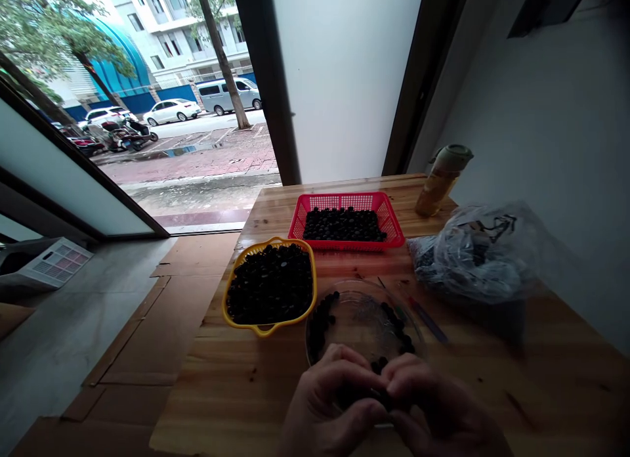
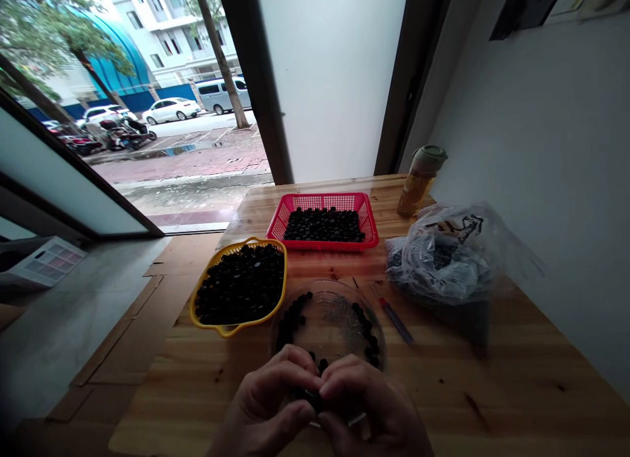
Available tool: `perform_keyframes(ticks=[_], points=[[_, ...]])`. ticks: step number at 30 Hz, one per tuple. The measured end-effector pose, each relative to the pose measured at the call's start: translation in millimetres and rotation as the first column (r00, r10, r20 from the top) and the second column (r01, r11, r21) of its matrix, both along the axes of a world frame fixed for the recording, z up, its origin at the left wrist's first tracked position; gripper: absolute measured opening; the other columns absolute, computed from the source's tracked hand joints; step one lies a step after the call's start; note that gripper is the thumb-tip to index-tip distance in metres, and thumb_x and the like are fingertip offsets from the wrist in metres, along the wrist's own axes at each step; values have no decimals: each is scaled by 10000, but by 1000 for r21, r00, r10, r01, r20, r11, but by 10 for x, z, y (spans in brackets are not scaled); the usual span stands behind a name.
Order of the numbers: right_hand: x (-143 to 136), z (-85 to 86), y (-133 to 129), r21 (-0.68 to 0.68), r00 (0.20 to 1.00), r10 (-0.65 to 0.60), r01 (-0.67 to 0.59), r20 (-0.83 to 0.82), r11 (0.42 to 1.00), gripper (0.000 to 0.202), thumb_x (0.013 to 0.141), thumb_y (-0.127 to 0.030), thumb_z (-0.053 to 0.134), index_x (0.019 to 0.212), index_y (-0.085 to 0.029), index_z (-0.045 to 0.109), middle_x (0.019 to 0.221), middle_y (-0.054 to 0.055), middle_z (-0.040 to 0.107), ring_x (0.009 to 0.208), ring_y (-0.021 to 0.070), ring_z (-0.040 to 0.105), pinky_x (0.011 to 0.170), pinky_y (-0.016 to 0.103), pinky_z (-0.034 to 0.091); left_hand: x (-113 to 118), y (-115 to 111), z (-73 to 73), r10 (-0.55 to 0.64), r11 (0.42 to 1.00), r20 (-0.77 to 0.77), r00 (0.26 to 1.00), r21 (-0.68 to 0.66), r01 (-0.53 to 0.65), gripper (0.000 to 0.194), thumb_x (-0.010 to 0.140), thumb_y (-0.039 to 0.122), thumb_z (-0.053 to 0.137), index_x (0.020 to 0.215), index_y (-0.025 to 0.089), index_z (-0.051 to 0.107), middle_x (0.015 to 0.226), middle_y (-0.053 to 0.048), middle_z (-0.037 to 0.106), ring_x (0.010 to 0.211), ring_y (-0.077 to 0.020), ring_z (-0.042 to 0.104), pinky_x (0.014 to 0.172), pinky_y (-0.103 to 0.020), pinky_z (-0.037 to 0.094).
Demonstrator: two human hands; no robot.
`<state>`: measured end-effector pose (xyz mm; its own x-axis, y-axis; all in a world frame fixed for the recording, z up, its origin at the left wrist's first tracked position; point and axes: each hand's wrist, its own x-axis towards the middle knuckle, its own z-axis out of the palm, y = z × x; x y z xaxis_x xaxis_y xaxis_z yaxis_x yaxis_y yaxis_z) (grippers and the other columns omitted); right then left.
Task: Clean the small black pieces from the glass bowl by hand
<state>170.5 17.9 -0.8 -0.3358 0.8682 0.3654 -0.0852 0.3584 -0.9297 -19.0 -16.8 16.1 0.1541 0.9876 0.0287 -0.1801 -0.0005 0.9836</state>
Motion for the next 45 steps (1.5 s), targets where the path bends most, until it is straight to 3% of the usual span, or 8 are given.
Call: perform_keyframes(ticks=[5,12,17,22,30,40,43,45], points=[[-17,-48,4,-6,1000,2,-2,12,1000,332,845,-81,766,1062,-330,735,1003,14,771,748,166,753,668,191,625,21,-5,-29,101,992,96,990,-90,-92,172,837,390,868,958,268,865,970,-38,616,881,-177,588,831,-292,473],[12,-73,32,92,999,-25,21,44,996,256,838,-122,816,1004,-308,757,902,2,775,699,157,753,638,175,619,73,9,-5,12,947,361,932,-304,105,220,765,362,931,901,215,842,912,-42,720,877,-189,684,821,-295,526],[66,3,102,62,995,-98,97,23,993,257,837,-111,803,993,-311,764,913,10,781,753,171,771,690,182,635,-170,97,228,-13,996,-77,997,-92,6,422,881,362,804,1277,235,735,981,-66,744,866,-208,688,792,-306,537],[135,17,164,-193,977,-181,157,-116,969,111,838,-271,857,918,-290,783,908,53,753,742,193,735,497,160,563,-910,849,447,418,908,-819,393,389,-154,247,961,267,566,1099,202,760,947,-76,747,815,-230,666,807,-352,525],[232,-36,154,-254,984,-156,130,-85,958,113,844,-276,848,938,-299,789,906,42,757,567,129,628,454,164,528,-1396,1518,268,238,971,-948,213,229,-65,136,825,263,685,903,207,782,945,-91,773,902,-301,701,850,-381,512],[152,-101,156,-395,991,-84,37,-103,918,153,852,-354,848,950,-264,771,885,45,746,702,171,702,546,184,565,-1246,1189,368,254,967,-890,380,225,-119,214,856,299,655,986,176,772,1037,-123,755,975,-310,686,924,-438,525],[29,-57,148,-366,989,-90,41,-116,930,144,857,-358,839,935,-260,768,795,18,715,658,154,659,565,192,549,-923,739,377,200,979,-801,565,147,-139,292,921,389,630,1099,196,757,983,-81,776,882,-252,708,783,-351,572],[-42,-1,150,-265,993,-73,45,-96,963,100,863,-307,826,919,-250,767,792,17,717,669,154,658,594,202,551,-663,439,291,168,975,-456,874,-56,-216,272,835,399,787,1024,202,792,936,-66,778,852,-230,694,754,-309,561]])
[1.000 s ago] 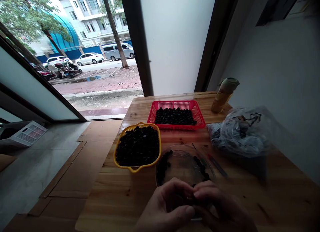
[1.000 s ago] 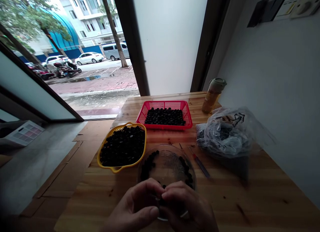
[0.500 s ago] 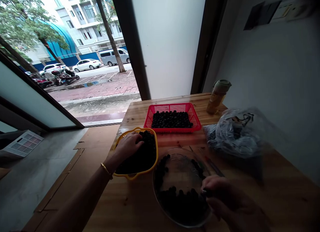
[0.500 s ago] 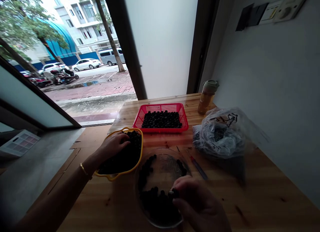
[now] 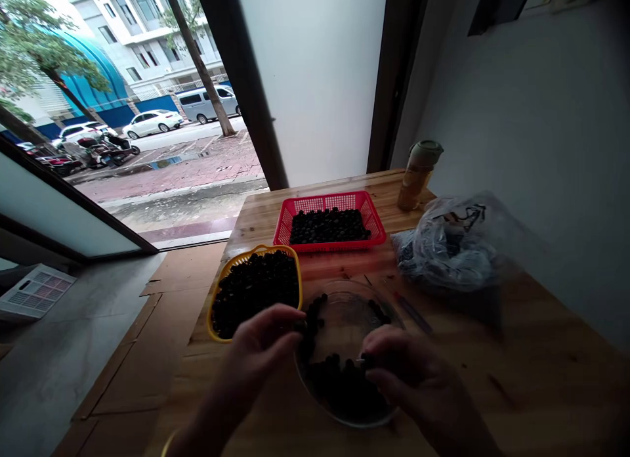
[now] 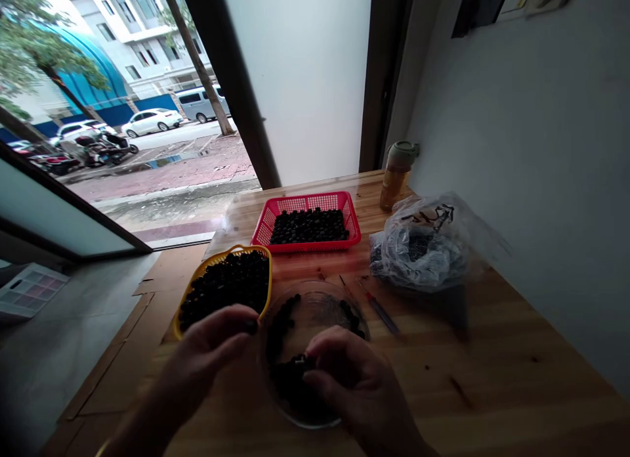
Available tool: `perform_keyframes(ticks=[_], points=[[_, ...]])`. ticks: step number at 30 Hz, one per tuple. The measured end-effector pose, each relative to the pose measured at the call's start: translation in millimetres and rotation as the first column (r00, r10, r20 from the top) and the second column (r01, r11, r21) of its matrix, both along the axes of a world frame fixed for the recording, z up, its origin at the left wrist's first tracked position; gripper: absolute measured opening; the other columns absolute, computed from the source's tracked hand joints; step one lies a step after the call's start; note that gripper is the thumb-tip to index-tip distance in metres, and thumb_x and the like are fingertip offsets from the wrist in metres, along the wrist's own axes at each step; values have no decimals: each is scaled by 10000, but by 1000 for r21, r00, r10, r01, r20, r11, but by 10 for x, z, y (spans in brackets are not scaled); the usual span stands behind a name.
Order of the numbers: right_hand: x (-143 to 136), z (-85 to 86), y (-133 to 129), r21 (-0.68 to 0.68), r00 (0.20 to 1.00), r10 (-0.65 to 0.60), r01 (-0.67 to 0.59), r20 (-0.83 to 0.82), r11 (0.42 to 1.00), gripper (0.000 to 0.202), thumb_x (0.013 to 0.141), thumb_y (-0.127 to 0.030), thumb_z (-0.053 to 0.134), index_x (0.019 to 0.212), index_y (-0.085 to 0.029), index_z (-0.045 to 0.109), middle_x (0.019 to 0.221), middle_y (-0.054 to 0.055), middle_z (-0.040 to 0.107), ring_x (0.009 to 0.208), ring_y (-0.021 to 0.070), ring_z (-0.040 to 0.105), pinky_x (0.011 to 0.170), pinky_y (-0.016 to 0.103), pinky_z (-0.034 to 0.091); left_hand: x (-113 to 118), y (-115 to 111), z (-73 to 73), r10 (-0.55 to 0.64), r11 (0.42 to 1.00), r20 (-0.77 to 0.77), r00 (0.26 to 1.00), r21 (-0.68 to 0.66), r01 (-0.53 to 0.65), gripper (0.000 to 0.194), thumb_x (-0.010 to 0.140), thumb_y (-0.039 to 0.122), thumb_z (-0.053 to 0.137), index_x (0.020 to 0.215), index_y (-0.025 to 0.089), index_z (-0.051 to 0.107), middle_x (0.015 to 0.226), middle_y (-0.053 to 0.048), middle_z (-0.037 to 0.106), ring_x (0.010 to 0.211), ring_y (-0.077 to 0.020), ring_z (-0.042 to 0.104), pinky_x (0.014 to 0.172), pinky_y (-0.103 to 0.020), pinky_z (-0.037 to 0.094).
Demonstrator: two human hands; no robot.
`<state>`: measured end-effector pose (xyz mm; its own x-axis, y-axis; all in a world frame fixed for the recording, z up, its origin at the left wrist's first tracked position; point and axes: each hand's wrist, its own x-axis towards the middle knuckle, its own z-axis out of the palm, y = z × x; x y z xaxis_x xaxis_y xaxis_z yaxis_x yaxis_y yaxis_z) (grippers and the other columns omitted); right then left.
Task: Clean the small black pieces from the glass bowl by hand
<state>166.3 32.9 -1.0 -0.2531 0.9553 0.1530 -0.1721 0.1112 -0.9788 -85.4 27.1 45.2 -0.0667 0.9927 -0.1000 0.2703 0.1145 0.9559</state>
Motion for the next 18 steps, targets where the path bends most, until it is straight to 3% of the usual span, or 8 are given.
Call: perform_keyframes(ticks=[2,4,6,8,11,18], points=[[-47,62,7,118,999,8,-14,50,993,74,857,-245,814,904,-232,759,815,27,734,695,164,674,616,216,558,239,-227,-147,45,995,349,936,-94,-13,281,777,389,880,986,213,815,897,-46,763,775,-181,656,708,-267,536],[-67,108,12,199,995,20,-39,96,979,77,856,-202,799,907,-220,744,811,32,746,697,169,686,606,221,553,425,-363,-318,82,988,573,815,-155,10,305,750,394,922,973,208,828,810,-28,733,667,-130,593,650,-236,496],[-60,131,13,256,991,22,-56,134,965,86,867,-178,778,928,-218,733,794,25,747,680,162,688,590,217,542,548,-428,-473,111,980,695,711,-193,36,319,750,408,929,969,196,836,719,-11,686,608,-103,538,618,-223,455],[-35,134,7,299,984,12,-65,175,952,87,880,-168,763,942,-219,730,787,19,746,668,153,689,594,214,539,616,-455,-581,119,977,743,658,-207,58,332,765,430,919,978,188,840,678,-4,653,594,-96,512,613,-223,430],[5,130,-8,346,976,8,-84,217,934,60,899,-182,756,943,-217,733,809,24,752,700,154,708,629,217,555,658,-476,-638,81,981,743,664,-178,79,349,796,473,889,990,187,842,662,4,629,587,-91,480,622,-228,409],[10,145,-51,383,966,13,-115,258,917,34,927,-208,747,958,-219,737,841,32,767,737,160,729,656,224,579,675,-520,-548,27,994,658,753,-94,46,304,834,487,850,912,194,831,693,8,616,600,-99,463,627,-240,398]])
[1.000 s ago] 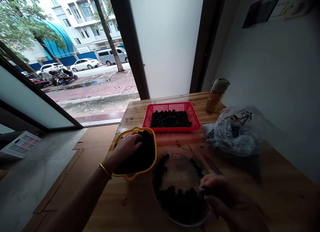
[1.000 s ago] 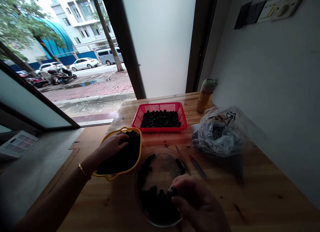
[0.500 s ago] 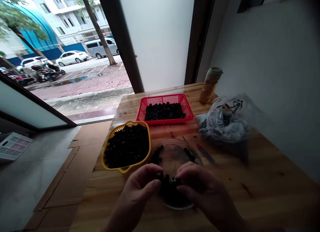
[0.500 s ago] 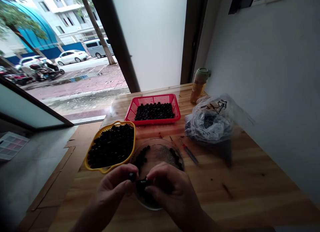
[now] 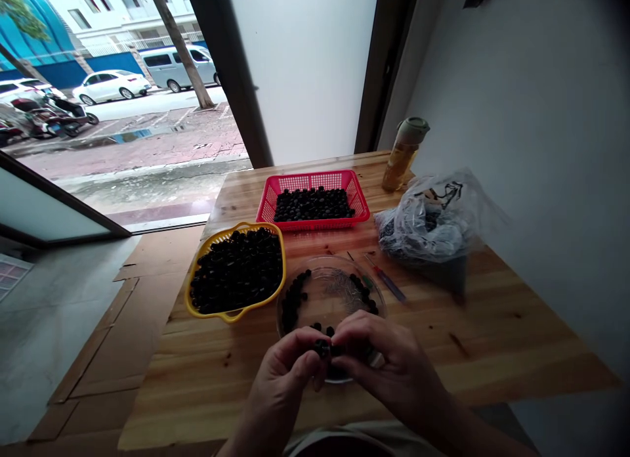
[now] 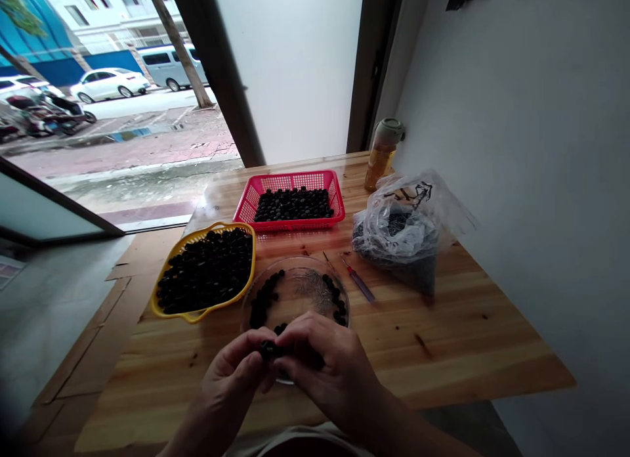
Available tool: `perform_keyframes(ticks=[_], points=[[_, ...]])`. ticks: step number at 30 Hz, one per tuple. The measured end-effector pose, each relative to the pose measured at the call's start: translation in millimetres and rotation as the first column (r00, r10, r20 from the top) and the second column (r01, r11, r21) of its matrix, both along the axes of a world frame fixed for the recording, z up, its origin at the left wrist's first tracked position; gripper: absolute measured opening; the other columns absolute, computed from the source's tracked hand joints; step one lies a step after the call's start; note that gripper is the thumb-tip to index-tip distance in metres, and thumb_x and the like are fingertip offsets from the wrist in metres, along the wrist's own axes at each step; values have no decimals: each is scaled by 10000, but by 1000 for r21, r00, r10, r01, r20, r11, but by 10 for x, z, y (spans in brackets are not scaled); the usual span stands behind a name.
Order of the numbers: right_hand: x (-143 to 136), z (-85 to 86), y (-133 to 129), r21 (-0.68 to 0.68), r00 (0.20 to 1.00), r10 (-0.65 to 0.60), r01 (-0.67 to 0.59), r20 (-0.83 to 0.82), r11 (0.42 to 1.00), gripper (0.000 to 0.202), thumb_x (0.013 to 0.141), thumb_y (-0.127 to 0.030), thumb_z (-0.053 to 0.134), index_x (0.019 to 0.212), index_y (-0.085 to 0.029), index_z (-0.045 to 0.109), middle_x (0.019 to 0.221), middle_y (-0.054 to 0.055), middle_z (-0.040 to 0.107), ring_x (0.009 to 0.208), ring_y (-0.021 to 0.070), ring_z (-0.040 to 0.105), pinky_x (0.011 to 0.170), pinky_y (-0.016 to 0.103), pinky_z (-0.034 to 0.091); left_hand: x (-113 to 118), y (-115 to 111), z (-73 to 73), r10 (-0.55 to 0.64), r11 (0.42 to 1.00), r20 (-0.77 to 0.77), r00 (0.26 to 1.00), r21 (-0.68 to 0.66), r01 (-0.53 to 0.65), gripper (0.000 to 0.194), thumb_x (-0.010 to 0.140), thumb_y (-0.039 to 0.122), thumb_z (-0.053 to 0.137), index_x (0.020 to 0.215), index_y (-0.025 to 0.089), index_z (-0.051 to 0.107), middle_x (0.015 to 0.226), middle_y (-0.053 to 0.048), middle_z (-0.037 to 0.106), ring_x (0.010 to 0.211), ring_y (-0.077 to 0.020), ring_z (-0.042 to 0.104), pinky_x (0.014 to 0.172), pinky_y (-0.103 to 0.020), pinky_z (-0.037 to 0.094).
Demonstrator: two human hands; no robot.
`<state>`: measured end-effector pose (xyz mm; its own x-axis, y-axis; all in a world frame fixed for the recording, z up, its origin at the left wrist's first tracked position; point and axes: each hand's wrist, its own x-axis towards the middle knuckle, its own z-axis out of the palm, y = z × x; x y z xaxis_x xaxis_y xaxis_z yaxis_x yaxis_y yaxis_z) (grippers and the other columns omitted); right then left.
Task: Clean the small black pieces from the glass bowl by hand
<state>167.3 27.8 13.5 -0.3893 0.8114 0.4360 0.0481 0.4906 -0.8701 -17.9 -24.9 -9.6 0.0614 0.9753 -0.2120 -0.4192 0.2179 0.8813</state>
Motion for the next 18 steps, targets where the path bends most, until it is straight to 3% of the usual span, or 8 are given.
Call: perform_keyframes(ticks=[18], points=[[-63,-63,4,20,1000,20,-20,6,1000,105,921,-152,742,1001,-218,727,872,36,763,762,160,721,691,215,571,-26,12,-96,14,998,26,1000,-66,-13,324,848,504,832,938,194,822,628,19,603,590,-101,479,628,-227,409]])
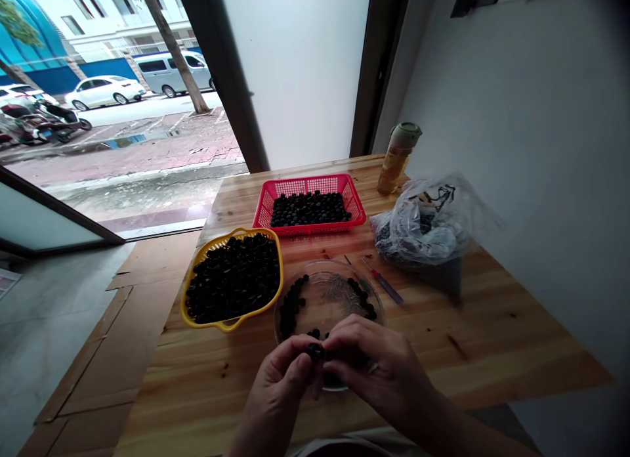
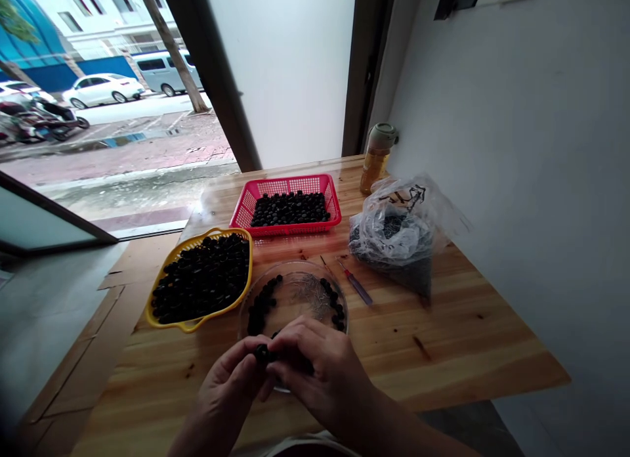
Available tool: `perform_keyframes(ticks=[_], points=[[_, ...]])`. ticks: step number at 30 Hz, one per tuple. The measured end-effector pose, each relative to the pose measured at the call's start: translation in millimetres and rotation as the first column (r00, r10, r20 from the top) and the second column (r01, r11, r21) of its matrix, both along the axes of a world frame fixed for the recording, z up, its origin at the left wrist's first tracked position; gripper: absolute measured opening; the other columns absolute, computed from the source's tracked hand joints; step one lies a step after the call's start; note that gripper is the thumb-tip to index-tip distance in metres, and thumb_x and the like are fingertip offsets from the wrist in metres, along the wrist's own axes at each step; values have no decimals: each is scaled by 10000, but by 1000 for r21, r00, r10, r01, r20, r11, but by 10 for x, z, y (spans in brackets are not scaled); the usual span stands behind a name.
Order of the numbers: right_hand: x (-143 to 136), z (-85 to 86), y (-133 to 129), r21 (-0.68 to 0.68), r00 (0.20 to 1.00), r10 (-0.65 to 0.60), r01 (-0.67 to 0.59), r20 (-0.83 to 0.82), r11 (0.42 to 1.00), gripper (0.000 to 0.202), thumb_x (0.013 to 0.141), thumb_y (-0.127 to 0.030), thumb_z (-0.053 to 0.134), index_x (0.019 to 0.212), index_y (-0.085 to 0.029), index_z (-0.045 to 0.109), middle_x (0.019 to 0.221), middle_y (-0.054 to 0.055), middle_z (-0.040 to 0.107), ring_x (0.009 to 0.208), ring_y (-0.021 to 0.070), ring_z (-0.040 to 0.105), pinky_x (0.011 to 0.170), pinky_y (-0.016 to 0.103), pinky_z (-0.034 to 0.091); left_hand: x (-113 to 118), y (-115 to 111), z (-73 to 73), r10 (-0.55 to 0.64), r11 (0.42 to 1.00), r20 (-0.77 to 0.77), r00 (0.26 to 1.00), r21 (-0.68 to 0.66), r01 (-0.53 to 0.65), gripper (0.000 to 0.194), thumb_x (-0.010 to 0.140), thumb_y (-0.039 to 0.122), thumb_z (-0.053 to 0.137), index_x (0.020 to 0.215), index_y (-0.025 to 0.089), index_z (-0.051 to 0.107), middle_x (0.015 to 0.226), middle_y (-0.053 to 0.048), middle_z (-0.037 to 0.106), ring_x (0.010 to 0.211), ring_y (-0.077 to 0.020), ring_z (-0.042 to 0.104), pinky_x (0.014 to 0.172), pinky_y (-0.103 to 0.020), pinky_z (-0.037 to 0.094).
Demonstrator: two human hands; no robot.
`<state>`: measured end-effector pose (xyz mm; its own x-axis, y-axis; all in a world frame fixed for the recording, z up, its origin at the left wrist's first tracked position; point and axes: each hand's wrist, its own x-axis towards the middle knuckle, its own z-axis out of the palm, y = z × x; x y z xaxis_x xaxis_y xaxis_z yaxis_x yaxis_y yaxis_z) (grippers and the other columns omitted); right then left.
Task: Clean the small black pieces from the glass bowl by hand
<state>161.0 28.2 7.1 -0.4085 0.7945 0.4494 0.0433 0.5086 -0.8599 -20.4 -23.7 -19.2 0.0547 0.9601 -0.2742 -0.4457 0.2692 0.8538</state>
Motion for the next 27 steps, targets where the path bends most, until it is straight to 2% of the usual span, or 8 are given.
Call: perform_keyframes(ticks=[9,15,19,27], points=[[-19,-5,12,5,1000,30,-31,5,1000,74,950,-173,724,1020,-197,729,902,55,749,796,169,715,712,229,556,8,-9,20,24,999,6,1000,-33,-24,376,807,539,854,908,180,813,595,30,571,565,-98,473,601,-221,409],[-35,-21,25,11,1000,-10,10,11,1000,50,920,-194,775,932,-161,739,834,50,742,735,157,698,665,212,526,12,-18,-3,44,999,10,999,-29,-44,387,787,538,872,914,176,820,581,19,608,577,-107,495,643,-238,433],[-46,-13,24,-5,1000,-24,24,6,1000,87,906,-211,793,909,-138,747,814,59,741,711,151,691,643,204,515,26,-13,5,43,998,32,999,-48,-42,391,792,538,868,913,171,807,569,25,600,547,-97,478,595,-224,394],[-84,-1,25,-13,1000,-17,17,12,1000,85,897,-190,799,893,-127,743,805,59,737,715,151,687,651,205,509,-4,-43,-66,50,998,78,996,-51,-47,360,814,508,862,918,167,806,594,22,606,562,-97,497,594,-217,397]])
